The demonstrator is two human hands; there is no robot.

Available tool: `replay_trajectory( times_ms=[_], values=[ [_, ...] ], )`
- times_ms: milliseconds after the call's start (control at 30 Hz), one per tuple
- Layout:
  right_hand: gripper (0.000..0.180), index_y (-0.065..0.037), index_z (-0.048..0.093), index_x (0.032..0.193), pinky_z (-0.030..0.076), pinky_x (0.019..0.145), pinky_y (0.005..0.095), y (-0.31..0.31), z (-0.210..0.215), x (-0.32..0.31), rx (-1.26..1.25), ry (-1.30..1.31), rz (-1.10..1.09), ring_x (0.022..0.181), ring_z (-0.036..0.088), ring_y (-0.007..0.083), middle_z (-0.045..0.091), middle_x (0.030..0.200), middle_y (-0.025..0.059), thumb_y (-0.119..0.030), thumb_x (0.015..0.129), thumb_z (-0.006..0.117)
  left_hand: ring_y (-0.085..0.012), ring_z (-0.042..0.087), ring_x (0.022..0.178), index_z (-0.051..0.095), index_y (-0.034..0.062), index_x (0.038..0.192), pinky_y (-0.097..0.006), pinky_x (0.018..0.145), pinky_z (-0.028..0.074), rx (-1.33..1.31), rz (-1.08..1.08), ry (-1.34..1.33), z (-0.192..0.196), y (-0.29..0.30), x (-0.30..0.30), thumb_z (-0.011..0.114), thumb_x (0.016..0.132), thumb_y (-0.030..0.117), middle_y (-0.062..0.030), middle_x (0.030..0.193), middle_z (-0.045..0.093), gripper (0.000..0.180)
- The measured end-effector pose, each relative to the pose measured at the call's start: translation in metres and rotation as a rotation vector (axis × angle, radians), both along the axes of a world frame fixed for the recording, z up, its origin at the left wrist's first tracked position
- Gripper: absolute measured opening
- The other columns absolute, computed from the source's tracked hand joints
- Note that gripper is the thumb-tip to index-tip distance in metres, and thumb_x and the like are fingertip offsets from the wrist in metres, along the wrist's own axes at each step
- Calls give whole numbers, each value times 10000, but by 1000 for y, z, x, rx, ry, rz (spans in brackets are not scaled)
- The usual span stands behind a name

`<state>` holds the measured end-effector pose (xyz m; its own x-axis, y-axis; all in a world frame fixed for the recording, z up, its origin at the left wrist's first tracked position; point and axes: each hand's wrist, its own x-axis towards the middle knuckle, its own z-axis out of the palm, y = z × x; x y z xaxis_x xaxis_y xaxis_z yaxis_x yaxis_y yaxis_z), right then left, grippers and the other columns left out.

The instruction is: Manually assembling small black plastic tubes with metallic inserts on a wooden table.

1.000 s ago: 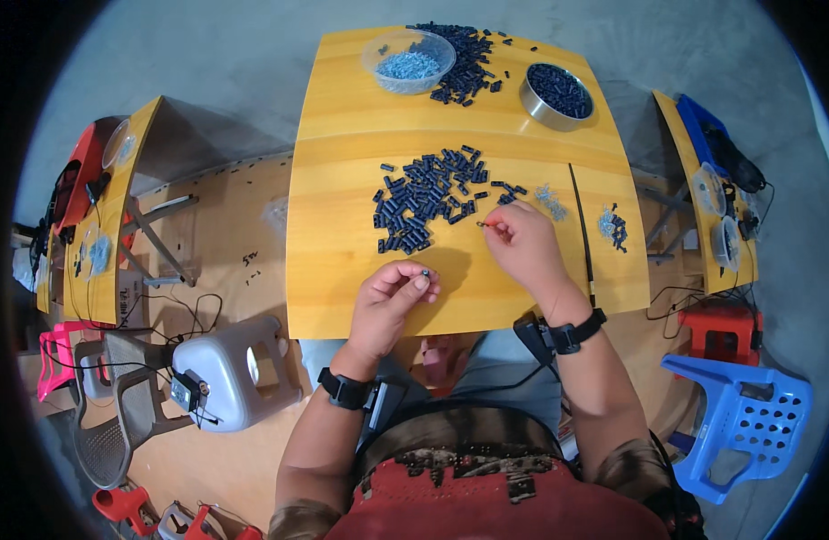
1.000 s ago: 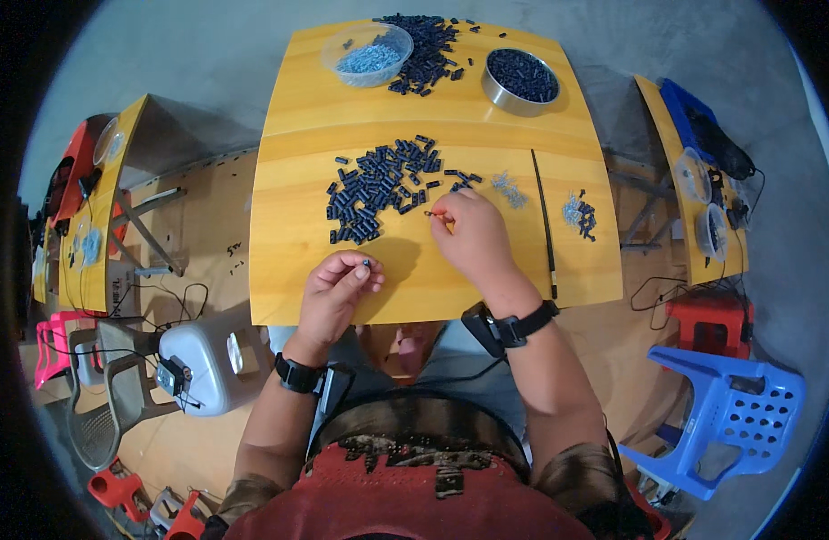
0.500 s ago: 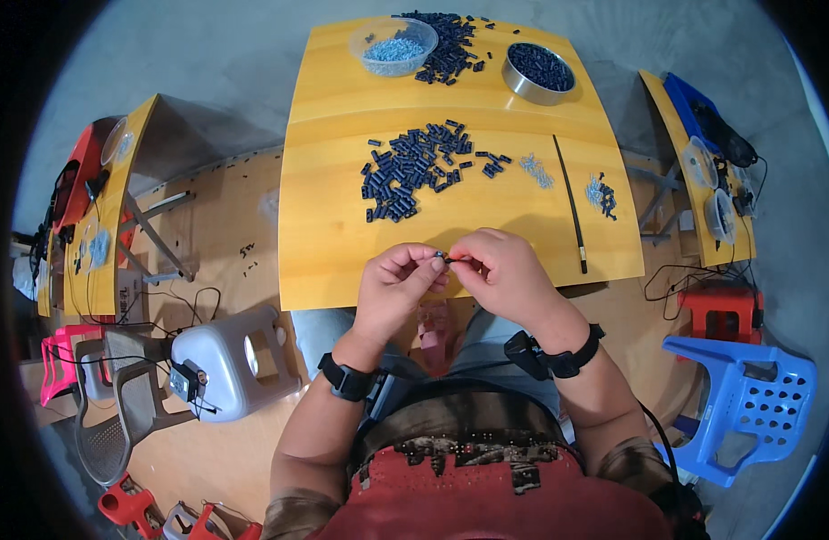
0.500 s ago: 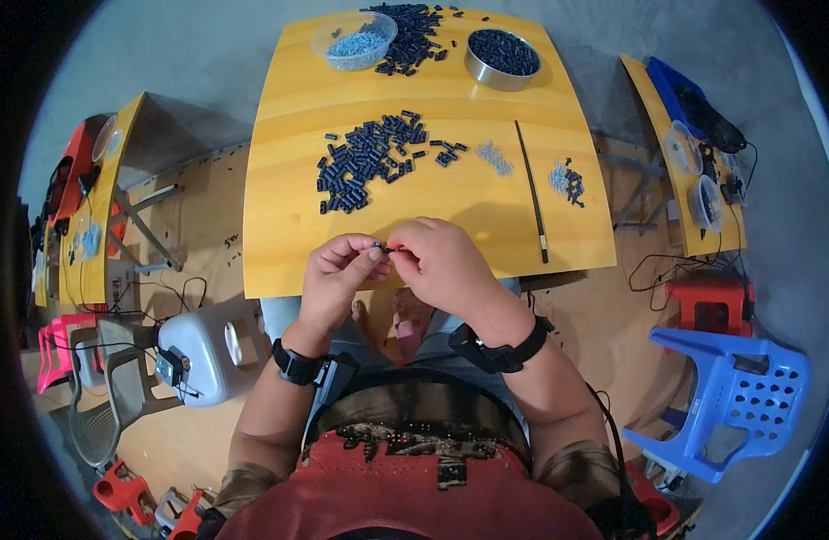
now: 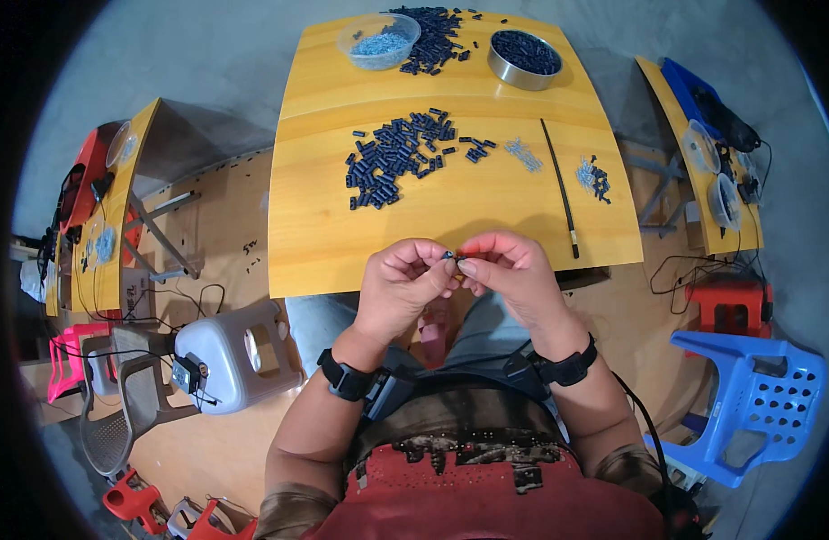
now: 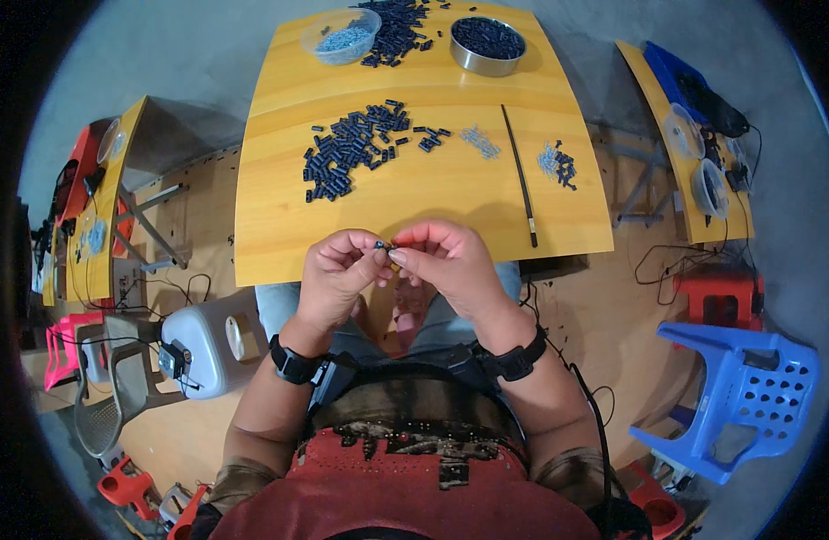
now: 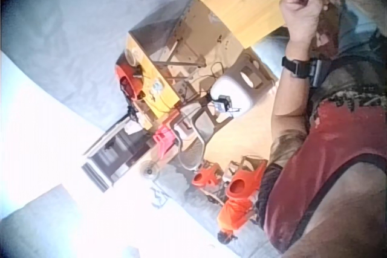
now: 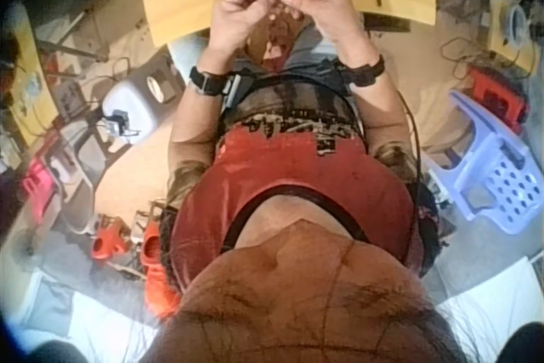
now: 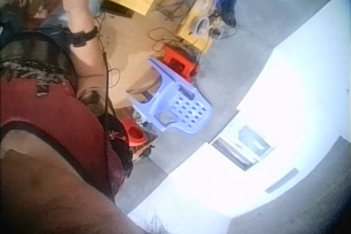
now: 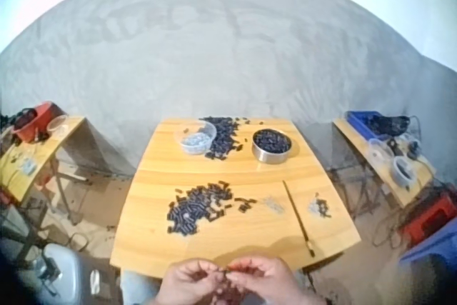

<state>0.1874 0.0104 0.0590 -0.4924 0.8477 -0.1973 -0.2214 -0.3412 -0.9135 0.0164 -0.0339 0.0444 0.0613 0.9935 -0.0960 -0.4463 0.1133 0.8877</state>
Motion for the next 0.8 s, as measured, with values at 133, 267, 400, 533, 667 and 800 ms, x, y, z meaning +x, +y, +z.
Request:
replay_trajectory(
  times_ms=[133,267,400,533,667,800],
  values=[
    [143,-8,627,940,460,577,180,-6,-4,8,-62,-13,1,626,554,51,631,769,16,-85,827,669,-79,594,704,597,-14,947,-206,628,489,1,-3,43,2,-1,5,625,862,58,-45,835,644,115],
    [122,-6,623,929,454,562,194,-8,-1,9,-45,-30,-45,625,568,78,634,763,39,-86,840,649,-77,592,711,596,-14,948,-205,634,486,1,-33,64,5,-3,8,620,866,59,-47,833,645,111],
    [110,-3,621,930,450,567,206,-9,-2,8,14,-42,-39,642,582,101,639,770,59,-75,848,630,-84,601,717,602,-18,978,-210,647,496,-37,-28,94,7,-7,3,625,871,90,-61,850,655,153],
    [116,-6,635,938,455,575,187,-10,12,12,80,-54,-72,629,559,55,633,765,26,-65,838,642,-97,617,734,610,-25,1001,-215,663,507,-99,-67,4,18,-10,-1,622,877,113,-68,854,661,187],
    [122,5,646,939,456,604,188,-15,23,13,287,-171,-82,663,570,68,639,795,21,-48,829,645,-105,628,747,625,-27,990,-217,665,512,-116,-134,-52,24,-18,-2,616,881,122,-64,847,662,185],
    [111,11,656,922,449,627,197,-21,31,12,439,-235,-77,704,576,82,640,820,33,-34,820,647,-101,625,734,634,-23,979,-214,655,510,-108,-178,-53,28,-24,0,620,878,121,-60,842,659,176]
  ],
)
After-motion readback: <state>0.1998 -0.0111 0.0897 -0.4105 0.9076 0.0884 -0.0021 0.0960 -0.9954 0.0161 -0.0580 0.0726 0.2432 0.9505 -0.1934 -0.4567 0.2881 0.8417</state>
